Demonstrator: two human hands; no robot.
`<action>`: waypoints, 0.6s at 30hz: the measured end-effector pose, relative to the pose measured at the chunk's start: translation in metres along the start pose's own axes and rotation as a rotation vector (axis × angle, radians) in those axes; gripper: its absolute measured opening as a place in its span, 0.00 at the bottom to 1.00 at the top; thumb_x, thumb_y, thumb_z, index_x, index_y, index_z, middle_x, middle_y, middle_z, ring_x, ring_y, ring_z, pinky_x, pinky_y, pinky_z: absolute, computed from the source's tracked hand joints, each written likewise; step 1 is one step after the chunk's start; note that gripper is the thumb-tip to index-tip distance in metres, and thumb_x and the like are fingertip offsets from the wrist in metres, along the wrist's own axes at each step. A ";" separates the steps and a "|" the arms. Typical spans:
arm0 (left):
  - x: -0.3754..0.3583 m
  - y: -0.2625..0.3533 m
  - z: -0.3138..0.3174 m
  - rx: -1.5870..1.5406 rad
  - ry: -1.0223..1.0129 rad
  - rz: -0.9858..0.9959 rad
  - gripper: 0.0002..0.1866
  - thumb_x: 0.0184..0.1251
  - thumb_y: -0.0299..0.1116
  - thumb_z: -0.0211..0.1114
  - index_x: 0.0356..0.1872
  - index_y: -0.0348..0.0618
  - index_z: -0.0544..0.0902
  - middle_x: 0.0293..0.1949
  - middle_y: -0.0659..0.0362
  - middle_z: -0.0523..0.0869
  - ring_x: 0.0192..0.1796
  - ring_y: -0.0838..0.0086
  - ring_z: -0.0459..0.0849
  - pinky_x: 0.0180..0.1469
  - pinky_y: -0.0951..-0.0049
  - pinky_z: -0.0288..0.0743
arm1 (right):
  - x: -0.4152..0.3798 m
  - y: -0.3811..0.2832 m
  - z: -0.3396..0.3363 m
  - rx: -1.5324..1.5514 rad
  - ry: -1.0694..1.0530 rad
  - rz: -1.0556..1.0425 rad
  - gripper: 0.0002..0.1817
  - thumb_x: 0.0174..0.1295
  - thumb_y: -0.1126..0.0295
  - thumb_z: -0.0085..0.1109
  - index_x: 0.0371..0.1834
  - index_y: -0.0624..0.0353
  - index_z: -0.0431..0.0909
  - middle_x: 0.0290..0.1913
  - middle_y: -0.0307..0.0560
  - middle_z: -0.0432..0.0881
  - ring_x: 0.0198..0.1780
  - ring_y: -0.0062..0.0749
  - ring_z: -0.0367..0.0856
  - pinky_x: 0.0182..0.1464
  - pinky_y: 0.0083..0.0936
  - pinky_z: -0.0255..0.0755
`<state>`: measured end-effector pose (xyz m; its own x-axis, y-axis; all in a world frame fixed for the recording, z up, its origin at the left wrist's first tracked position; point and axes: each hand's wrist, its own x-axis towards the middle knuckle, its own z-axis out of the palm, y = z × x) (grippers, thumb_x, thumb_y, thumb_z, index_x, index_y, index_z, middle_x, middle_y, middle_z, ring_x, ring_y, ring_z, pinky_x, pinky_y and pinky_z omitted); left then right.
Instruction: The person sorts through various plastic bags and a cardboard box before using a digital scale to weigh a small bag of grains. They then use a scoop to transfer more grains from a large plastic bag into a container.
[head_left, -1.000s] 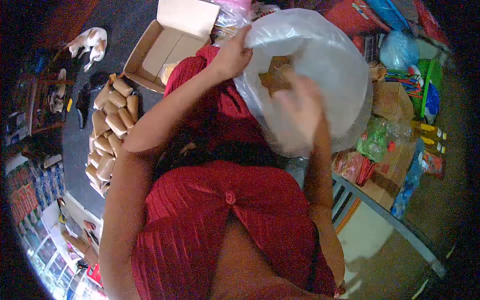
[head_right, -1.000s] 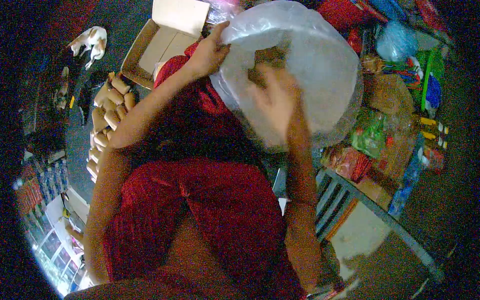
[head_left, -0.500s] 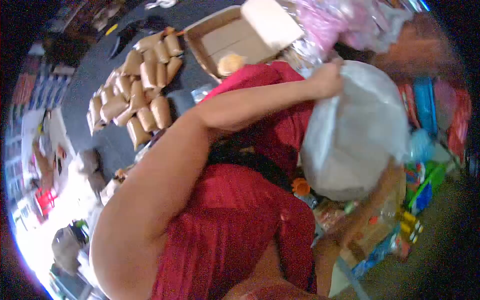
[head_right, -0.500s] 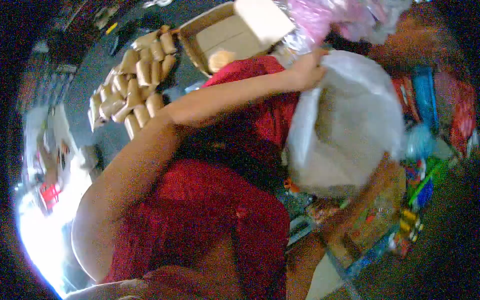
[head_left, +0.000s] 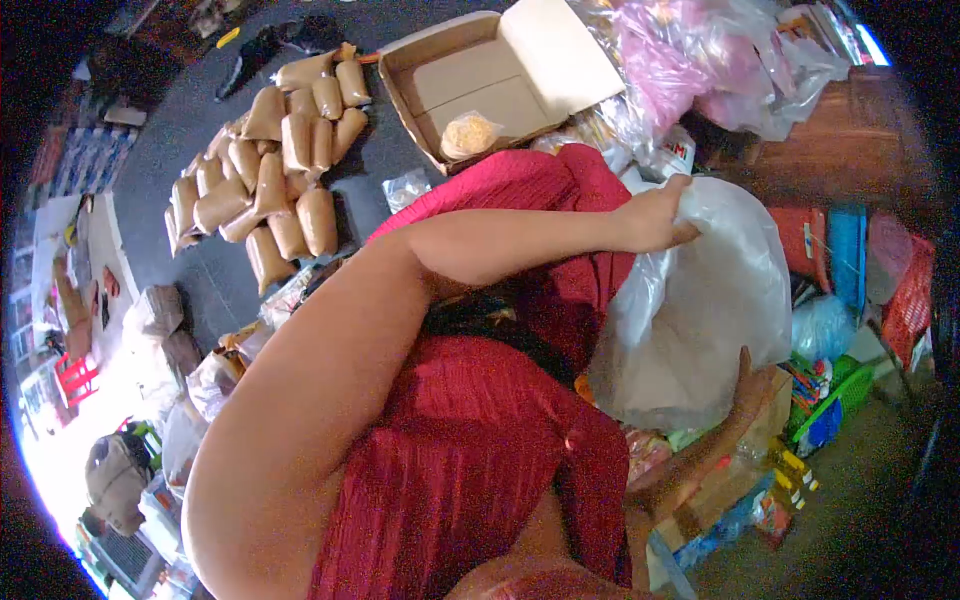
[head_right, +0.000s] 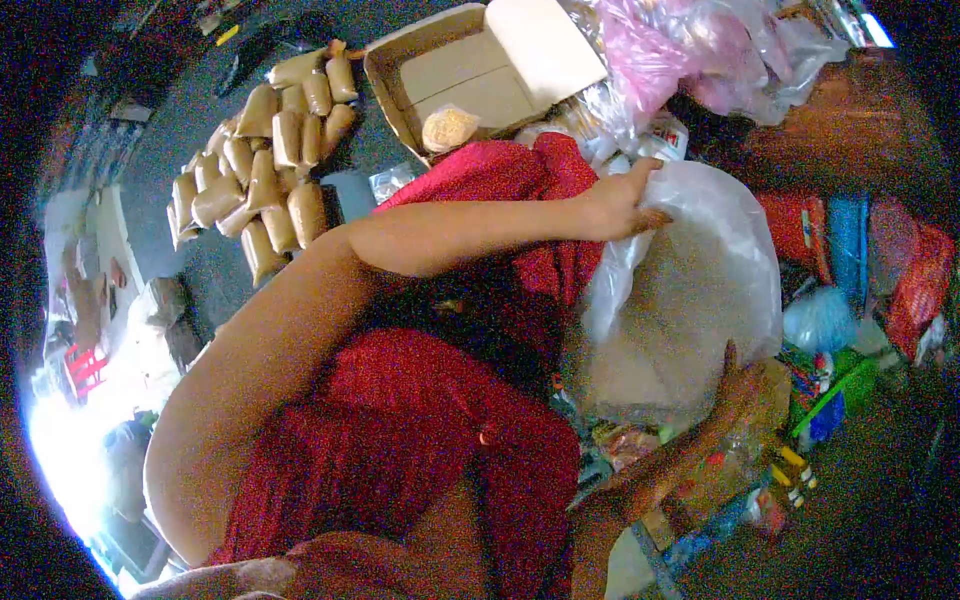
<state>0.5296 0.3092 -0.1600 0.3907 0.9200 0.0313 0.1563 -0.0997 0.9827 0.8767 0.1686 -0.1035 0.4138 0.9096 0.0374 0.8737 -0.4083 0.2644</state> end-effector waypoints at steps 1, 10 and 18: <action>0.000 -0.005 0.004 0.005 0.001 0.033 0.38 0.54 0.44 0.63 0.59 0.34 0.54 0.40 0.34 0.77 0.44 0.43 0.77 0.48 0.56 0.71 | 0.000 -0.006 -0.005 -0.089 0.045 -0.018 0.39 0.53 0.48 0.58 0.56 0.72 0.62 0.56 0.71 0.65 0.57 0.61 0.65 0.58 0.43 0.59; 0.003 -0.019 0.014 -0.109 -0.032 0.127 0.48 0.51 0.54 0.65 0.61 0.30 0.49 0.39 0.33 0.77 0.44 0.44 0.78 0.48 0.57 0.71 | -0.007 -0.033 -0.054 0.283 0.005 0.034 0.35 0.57 0.53 0.57 0.58 0.71 0.60 0.57 0.68 0.66 0.57 0.55 0.67 0.55 0.40 0.63; 0.035 -0.041 -0.128 0.207 -0.001 -0.096 0.32 0.58 0.51 0.59 0.57 0.39 0.69 0.41 0.46 0.81 0.39 0.66 0.82 0.43 0.65 0.75 | -0.019 -0.034 -0.053 0.258 0.221 -0.126 0.22 0.58 0.65 0.57 0.52 0.67 0.68 0.50 0.62 0.72 0.49 0.51 0.71 0.50 0.35 0.66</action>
<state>0.4212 0.3938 -0.1758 0.3654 0.9288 -0.0612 0.3755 -0.0869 0.9228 0.8259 0.1696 -0.0617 0.2579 0.9371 0.2354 0.9618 -0.2721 0.0292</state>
